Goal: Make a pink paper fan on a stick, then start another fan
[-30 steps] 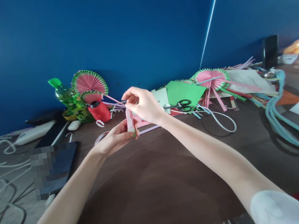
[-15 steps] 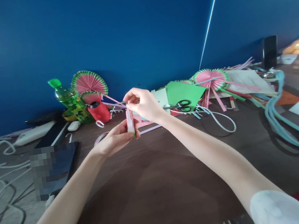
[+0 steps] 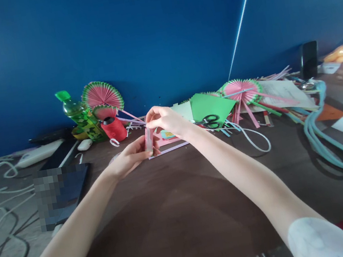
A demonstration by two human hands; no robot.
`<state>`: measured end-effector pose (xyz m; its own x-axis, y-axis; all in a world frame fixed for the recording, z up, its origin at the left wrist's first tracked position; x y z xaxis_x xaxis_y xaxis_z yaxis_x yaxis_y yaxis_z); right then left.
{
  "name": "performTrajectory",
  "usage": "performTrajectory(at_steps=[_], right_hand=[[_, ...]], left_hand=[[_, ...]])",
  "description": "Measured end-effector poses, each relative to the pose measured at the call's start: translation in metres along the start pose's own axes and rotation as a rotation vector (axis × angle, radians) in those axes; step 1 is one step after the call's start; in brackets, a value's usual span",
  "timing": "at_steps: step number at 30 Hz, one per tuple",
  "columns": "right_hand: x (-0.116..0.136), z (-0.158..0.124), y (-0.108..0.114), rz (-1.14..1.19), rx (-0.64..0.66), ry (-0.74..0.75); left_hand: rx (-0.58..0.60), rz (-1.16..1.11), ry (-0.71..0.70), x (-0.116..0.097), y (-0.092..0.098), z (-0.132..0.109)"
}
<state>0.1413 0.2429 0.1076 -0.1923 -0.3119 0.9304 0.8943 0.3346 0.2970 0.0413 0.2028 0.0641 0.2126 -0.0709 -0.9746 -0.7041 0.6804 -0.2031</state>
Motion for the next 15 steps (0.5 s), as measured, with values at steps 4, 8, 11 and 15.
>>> performTrajectory(at_steps=[4, 8, 11, 15], right_hand=[[0.001, -0.001, -0.001, -0.038, 0.040, 0.019], [0.005, -0.003, 0.000, -0.160, 0.053, 0.028], [0.014, -0.007, 0.001, -0.308, 0.049, 0.069], [0.024, -0.010, 0.003, -0.505, 0.050, 0.133]], left_hand=[[-0.024, 0.022, 0.009, -0.002, 0.001, 0.000], [-0.071, 0.053, 0.025, -0.005, 0.006, 0.000], [-0.086, 0.053, 0.038, -0.005, 0.008, -0.001], [-0.101, 0.065, 0.047, -0.005, 0.011, 0.000]])
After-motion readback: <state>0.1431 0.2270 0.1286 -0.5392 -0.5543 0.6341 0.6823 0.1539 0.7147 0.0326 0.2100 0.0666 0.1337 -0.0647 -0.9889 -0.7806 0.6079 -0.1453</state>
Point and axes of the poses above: each hand's wrist, its own z-axis towards the middle knuckle, its own y-axis out of the back of the hand, x = y × z, the point moved 7 cm from there along z, towards the middle knuckle, and after that the axes turned 13 degrees about -z, right-handed, at the moved point
